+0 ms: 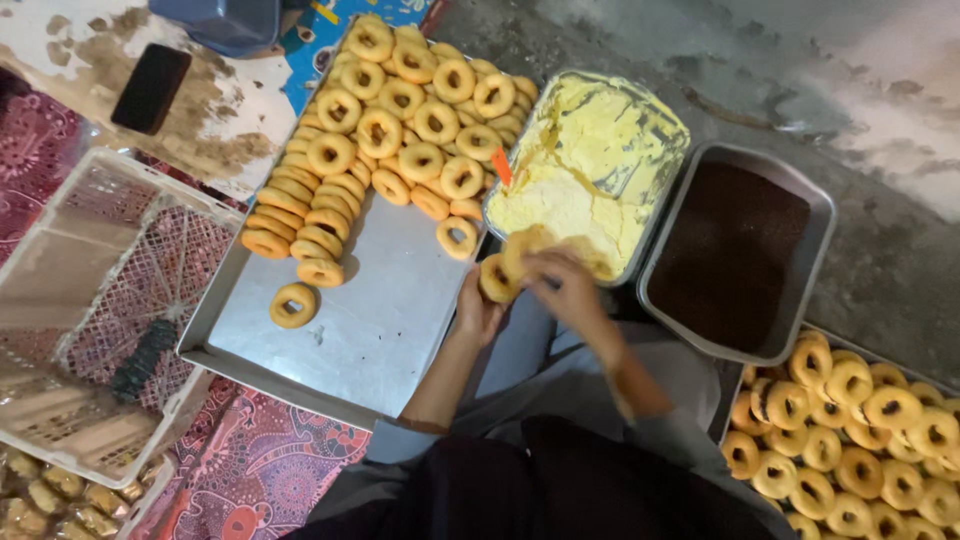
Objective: The person sits on the floor and repeatedly picks up ring-shaped pastries, fills their centers with a yellow cream using their fingers, and then dips them into a tray of dark seeds. The finished pastries are placed onto a metal tray.
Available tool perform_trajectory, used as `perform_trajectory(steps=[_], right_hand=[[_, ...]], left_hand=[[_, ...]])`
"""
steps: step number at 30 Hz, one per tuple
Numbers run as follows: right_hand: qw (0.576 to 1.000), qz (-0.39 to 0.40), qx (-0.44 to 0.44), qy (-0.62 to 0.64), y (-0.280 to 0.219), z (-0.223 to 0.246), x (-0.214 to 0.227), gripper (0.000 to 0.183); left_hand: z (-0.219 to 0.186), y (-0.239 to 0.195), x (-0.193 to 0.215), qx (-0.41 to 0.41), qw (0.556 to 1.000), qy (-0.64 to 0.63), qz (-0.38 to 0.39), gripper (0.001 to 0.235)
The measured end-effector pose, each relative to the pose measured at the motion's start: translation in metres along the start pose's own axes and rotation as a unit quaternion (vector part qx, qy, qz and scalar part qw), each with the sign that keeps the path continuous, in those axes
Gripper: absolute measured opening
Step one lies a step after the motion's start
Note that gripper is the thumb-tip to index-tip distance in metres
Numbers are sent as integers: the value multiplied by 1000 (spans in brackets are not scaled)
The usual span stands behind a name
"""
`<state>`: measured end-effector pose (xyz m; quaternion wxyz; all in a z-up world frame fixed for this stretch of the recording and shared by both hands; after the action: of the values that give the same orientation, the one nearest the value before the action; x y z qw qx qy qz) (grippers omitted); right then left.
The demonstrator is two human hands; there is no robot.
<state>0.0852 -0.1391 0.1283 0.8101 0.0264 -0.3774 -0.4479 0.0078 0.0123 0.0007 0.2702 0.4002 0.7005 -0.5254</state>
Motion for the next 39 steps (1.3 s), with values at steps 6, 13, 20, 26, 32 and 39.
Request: perform_trajectory(steps=[6,13,20,26,32,39], right_hand=[[980,-68,-28,-186,16,-21,22,24],[1000,10,10,-12,-6,2,16,26],[982,-12,-60,-180,8,-15,39,24],[997,-24,-26,-64,-48,-1,52,29],[989,-97,-67,-89,-92,-30,120,37],[922,-135,-238,-275,-147,-154,203,29]], left_hand=[[12,1,3,-50,993,14,102,49],[12,-11,-22,-35,995,6,94,58],[25,-5,-21,-53,997,-6,63,48],[52,-4,-38,-19,992,28,120,51],[122,10,-83,76,975,115,176,45],[212,74,-152,54,854,489,171,41]])
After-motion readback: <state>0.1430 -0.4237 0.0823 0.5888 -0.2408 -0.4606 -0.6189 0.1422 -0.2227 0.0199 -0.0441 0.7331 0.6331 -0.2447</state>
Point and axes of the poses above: each hand's wrist, its own y-axis towards the middle knuckle, its own x-axis out of the back of the hand, z = x × y, the point moved 1 cm from there along y, towards the middle knuckle, and after that the axes turned 1 degree about -x, right-handed, at the moved point
